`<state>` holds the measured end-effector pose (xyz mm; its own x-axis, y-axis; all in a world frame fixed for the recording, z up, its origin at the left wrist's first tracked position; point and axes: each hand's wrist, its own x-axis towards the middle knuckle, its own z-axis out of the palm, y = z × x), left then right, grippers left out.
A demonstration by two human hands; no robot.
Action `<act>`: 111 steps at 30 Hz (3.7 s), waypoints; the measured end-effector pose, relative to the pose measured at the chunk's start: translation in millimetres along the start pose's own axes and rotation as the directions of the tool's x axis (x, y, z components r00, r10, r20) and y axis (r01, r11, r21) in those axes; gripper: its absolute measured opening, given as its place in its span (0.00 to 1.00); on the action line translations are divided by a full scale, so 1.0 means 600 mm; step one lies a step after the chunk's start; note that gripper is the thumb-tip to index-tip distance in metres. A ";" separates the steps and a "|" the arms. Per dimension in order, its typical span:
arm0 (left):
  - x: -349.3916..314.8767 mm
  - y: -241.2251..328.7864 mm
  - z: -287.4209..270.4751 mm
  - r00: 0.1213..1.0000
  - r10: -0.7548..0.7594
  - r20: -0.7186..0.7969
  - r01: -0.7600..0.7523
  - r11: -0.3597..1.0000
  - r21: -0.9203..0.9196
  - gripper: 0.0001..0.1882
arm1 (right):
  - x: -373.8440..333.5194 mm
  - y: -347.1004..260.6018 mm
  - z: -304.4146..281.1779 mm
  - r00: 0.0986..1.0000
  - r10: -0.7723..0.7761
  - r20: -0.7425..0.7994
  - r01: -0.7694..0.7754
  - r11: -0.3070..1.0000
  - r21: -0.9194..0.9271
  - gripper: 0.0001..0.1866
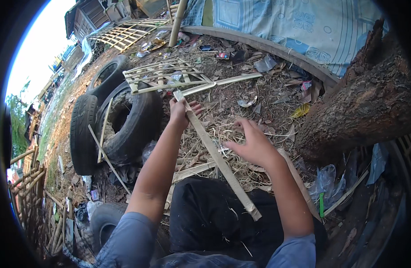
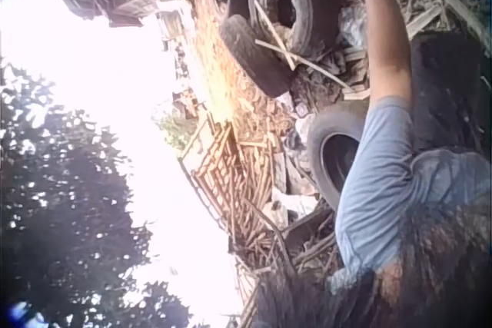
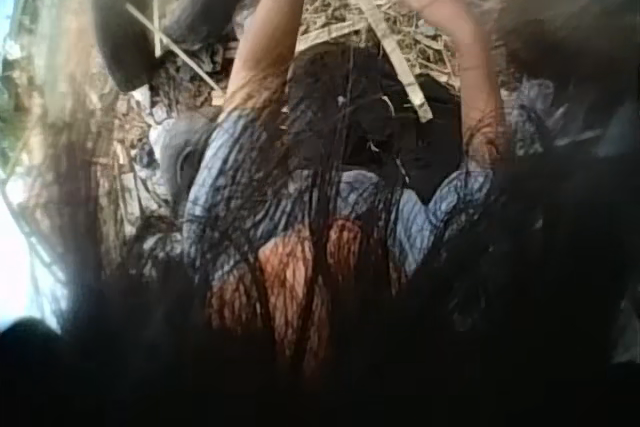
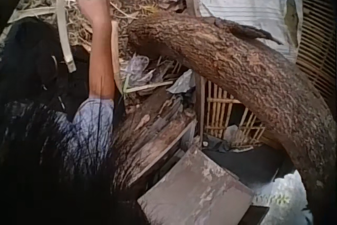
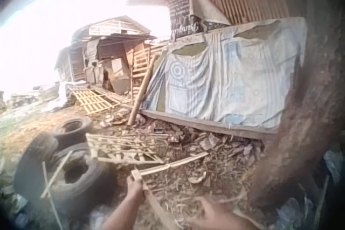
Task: The person assembles a lattice frame by aligning thin wooden slats and securing them with small nails using a wooden mallet.
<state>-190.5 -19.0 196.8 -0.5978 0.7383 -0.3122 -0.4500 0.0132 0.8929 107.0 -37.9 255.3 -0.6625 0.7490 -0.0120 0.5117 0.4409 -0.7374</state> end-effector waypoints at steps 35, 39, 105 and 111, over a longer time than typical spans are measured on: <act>-0.180 -0.207 -0.114 0.990 -0.004 -0.143 0.042 0.963 0.265 0.13 | -0.416 0.293 -0.050 0.780 0.373 -0.502 -0.477 0.874 -0.092 0.19; -0.204 -0.212 -0.108 0.992 0.006 -0.128 0.024 0.972 0.235 0.17 | -0.422 0.313 -0.063 0.737 0.364 -0.570 -0.476 0.878 -0.055 0.19; -0.452 -0.178 -0.178 0.956 -0.284 0.078 0.229 0.883 0.409 0.16 | -0.270 0.397 -0.009 0.845 0.479 -0.237 -0.532 0.797 -0.287 0.28; -0.452 -0.180 -0.176 0.966 -0.251 0.059 0.207 0.892 0.403 0.15 | -0.245 0.180 0.015 0.980 0.019 -0.197 -0.038 0.995 -0.094 0.22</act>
<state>-49.9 -292.2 151.1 -0.4261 0.7497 -0.5064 -0.2576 0.4360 0.8623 255.0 -104.9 171.5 -0.5323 0.8398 0.1072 0.5855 0.4566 -0.6698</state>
